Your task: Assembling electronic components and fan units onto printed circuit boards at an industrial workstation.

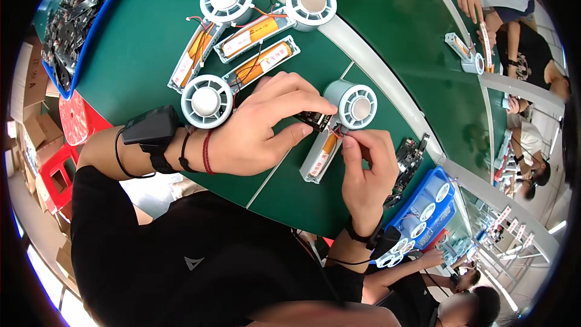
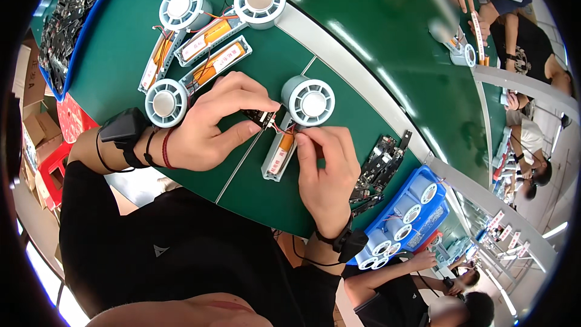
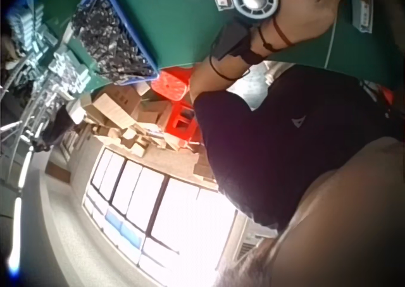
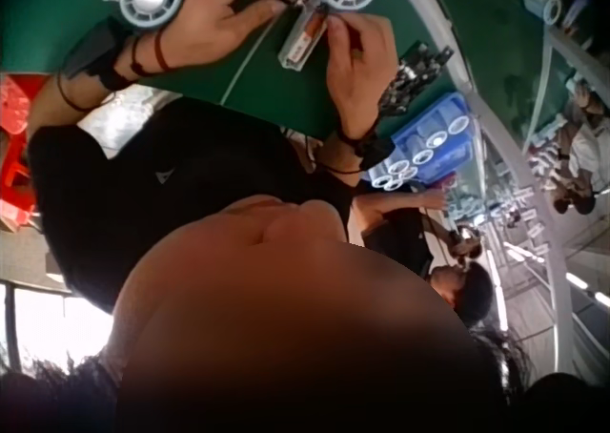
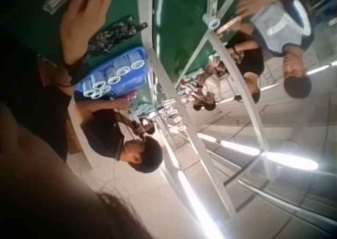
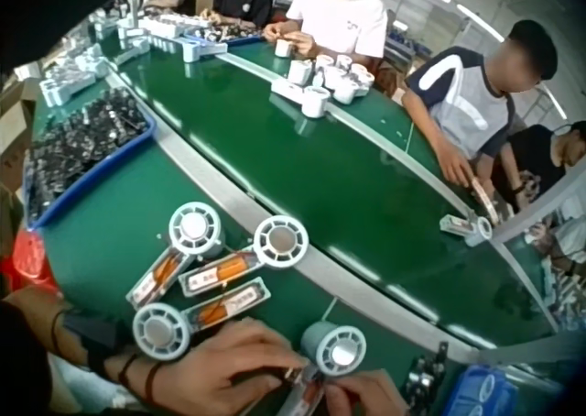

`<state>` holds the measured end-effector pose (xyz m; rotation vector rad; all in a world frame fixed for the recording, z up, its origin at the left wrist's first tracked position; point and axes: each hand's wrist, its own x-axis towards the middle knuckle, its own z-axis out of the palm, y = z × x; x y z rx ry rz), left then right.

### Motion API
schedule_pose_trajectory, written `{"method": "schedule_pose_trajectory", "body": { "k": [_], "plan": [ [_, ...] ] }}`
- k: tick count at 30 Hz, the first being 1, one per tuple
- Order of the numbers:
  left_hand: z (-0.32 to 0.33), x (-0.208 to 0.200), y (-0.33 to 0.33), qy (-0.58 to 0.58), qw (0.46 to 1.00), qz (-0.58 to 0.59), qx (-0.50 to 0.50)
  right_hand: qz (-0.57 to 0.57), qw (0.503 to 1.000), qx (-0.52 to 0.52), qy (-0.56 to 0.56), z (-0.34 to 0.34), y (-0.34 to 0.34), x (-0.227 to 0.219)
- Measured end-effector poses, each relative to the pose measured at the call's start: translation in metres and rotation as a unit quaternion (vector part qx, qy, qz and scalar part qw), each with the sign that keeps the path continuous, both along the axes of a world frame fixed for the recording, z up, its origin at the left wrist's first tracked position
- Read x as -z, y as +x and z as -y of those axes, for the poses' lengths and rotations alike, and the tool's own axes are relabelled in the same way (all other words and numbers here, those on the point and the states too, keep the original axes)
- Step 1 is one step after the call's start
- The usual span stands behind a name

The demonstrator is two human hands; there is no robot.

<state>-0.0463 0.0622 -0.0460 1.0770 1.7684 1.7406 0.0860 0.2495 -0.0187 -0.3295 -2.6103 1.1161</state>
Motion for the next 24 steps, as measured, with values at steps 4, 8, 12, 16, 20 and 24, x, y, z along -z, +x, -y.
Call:
{"method": "schedule_pose_trajectory", "body": {
  "k": [4, 8, 12, 16, 20, 24],
  "plan": [
    [-0.002, 0.000, -0.004, -0.040, 0.997, -0.058, 0.023, -0.014, 0.995, 0.024, -0.095, -0.005, 0.004, 0.015],
    [-0.001, -0.001, -0.005, -0.061, 0.995, -0.061, 0.052, -0.143, 0.989, -0.026, 0.015, -0.002, -0.007, 0.027],
    [-0.003, 0.001, -0.006, -0.063, 0.991, -0.106, 0.058, -0.049, 0.982, 0.020, -0.184, 0.008, 0.005, 0.026],
    [-0.007, 0.005, -0.008, -0.046, 0.982, -0.173, 0.056, -0.064, 0.970, -0.007, -0.234, -0.001, 0.004, 0.034],
    [-0.007, 0.007, -0.010, -0.041, 0.981, -0.184, 0.054, -0.066, 0.959, -0.014, -0.275, 0.002, -0.002, 0.030],
    [-0.009, 0.008, -0.012, -0.035, 0.983, -0.164, 0.071, -0.036, 0.951, -0.020, -0.305, -0.002, -0.001, 0.027]
  ]
}}
